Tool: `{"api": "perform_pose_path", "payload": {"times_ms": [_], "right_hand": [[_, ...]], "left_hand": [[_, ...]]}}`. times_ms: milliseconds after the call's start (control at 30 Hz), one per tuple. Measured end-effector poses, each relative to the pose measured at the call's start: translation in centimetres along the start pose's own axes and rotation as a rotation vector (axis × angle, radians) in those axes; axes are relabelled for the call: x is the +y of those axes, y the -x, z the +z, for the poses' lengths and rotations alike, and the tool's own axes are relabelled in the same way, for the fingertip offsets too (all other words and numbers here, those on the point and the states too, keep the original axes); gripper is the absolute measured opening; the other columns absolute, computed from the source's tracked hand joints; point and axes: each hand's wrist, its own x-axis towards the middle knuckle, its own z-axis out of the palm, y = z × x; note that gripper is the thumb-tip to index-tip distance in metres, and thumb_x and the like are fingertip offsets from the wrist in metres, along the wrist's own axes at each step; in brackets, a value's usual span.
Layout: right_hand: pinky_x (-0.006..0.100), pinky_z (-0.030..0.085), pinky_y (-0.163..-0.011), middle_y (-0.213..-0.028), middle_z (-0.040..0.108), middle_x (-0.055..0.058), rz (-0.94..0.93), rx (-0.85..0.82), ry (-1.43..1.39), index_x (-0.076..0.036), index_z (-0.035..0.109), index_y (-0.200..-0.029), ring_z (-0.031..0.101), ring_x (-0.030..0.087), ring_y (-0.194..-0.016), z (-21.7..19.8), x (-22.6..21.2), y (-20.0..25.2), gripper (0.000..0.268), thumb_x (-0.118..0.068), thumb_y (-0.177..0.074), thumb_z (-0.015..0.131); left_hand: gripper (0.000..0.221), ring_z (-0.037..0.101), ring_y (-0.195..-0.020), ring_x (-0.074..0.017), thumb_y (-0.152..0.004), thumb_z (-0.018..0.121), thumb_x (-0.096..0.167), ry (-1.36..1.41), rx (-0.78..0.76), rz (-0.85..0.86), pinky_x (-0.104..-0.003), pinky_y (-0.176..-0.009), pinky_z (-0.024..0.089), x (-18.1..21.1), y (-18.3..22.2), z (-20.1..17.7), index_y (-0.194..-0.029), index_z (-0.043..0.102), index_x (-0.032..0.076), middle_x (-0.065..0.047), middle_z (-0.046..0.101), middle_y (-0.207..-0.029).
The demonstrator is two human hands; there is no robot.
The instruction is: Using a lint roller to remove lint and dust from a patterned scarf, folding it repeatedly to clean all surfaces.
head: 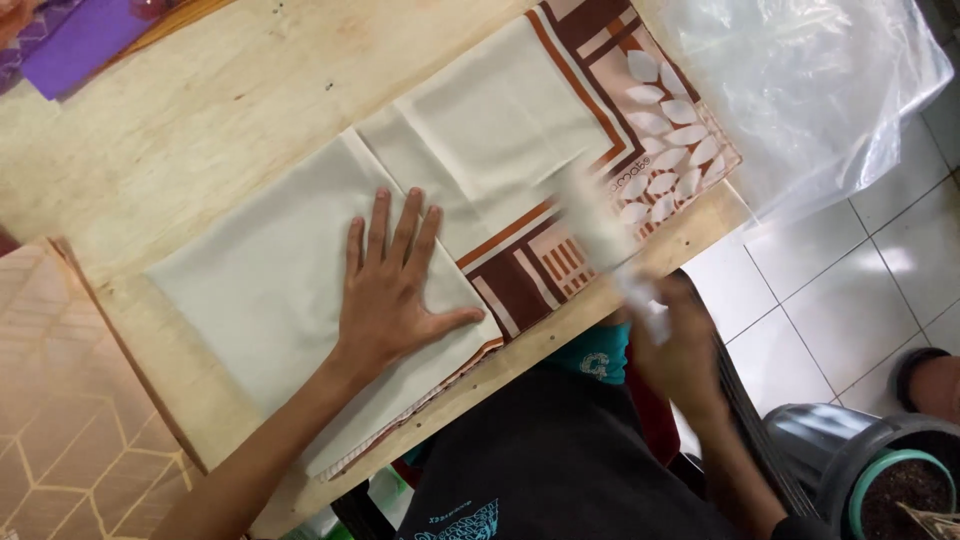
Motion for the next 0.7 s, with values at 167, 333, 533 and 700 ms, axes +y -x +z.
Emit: {"api": "perform_pose_path", "payload": {"times_ms": [167, 333, 533, 700], "right_hand": [[0.031, 0.061, -0.059, -0.11, 0.072, 0.014, -0.153, -0.258, -0.068, -0.009, 0.058, -0.13, 0.071, 0.02, -0.074, 2.5, 1.4, 1.9, 0.036, -0.013, -0.096, 0.065], [0.05, 0.064, -0.078, -0.123, 0.068, 0.029, 0.052, -0.039, 0.065, -0.002, 0.053, -0.135, 0.073, 0.035, -0.093, 0.1, 3.6, -2.0, 0.034, -0.014, -0.104, 0.057], [0.041, 0.06, -0.072, -0.104, 0.076, 0.018, -0.068, 0.154, 0.097, -0.003, 0.054, -0.128, 0.076, 0.028, -0.088, -1.2, 2.9, -0.1, 0.026, -0.011, -0.106, 0.064], [0.031, 0.065, -0.052, -0.121, 0.073, 0.017, 0.087, -0.137, -0.06, -0.007, 0.062, -0.129, 0.075, 0.02, -0.071, 1.8, 2.2, 4.5, 0.036, -0.017, -0.095, 0.064]], "left_hand": [[0.122, 0.008, -0.161, -0.0345, -0.077, 0.049, 0.096, 0.001, -0.015, -0.012, -0.061, -0.128, 0.012, 0.0, -0.1, 0.0, -0.167, 0.019, 0.019, -0.005, 0.014, -0.174], [0.123, 0.01, -0.161, -0.0353, -0.077, 0.047, 0.097, -0.023, -0.017, -0.014, -0.06, -0.128, 0.014, 0.1, -0.1, -0.1, -0.167, 0.02, 0.018, -0.007, 0.015, -0.174], [0.121, 0.009, -0.161, -0.0355, -0.078, 0.043, 0.097, -0.013, -0.021, -0.011, -0.061, -0.127, 0.014, 0.1, -0.1, -0.3, -0.167, 0.019, 0.017, -0.007, 0.014, -0.174], [0.122, 0.009, -0.161, -0.0355, -0.078, 0.046, 0.096, -0.009, -0.02, -0.013, -0.061, -0.127, 0.014, 0.1, -0.2, -0.3, -0.167, 0.019, 0.018, -0.007, 0.015, -0.174]]}}
